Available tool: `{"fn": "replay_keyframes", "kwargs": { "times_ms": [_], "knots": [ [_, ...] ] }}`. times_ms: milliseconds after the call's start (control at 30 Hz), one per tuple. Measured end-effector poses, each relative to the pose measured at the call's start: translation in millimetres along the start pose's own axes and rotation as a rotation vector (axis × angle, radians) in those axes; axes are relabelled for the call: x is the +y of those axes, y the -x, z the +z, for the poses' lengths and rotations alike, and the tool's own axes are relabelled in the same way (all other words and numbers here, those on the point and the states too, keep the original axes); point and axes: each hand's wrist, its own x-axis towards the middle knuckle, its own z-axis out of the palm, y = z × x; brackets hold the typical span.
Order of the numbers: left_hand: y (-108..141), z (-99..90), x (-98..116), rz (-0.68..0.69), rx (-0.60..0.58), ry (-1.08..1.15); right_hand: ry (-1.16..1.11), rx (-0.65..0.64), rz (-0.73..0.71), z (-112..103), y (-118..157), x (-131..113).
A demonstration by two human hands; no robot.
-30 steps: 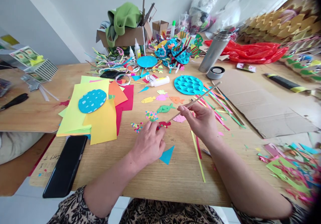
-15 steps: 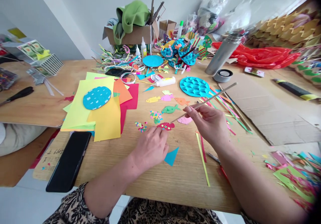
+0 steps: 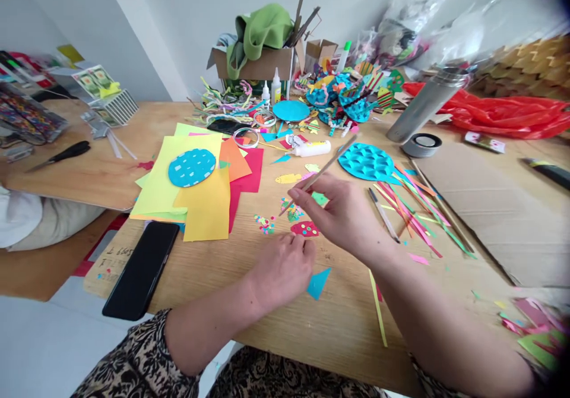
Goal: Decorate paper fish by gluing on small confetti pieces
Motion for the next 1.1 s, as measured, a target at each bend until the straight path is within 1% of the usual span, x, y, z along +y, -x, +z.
{"fn": "replay_keyframes", "kwargs": {
  "times_ms": [100, 233, 400, 500, 600, 867, 1100],
  "knots": [
    [1, 2.2, 1, 0.006, -0.024, -0.002, 0.026, -0.126, -0.056, 18, -3, 4],
    [1, 3.3, 2, -0.01, -0.027, 0.01, 0.052, -0.172, -0.056, 30, -2, 12],
    [2, 2.8, 2, 0.035, 0.001, -0.024, 0.017, -0.177, -0.042, 31, -1, 14],
    [3, 3.8, 3, 0.045, 0.017, -0.049, -0.033, -0.187, -0.013, 32, -1, 13],
    [3, 5.4, 3, 0.05, 0.03, -0.055, -0.038, -0.205, -0.003, 34, -1, 13],
    [3, 4.7, 2, 0.08, -0.036, -0.07, -0.056, -0.256, -0.008, 40, 1, 14],
    [2, 3.5, 2, 0.069, -0.032, -0.054, -0.061, -0.263, -0.022, 43, 2, 16]
  ]
}}
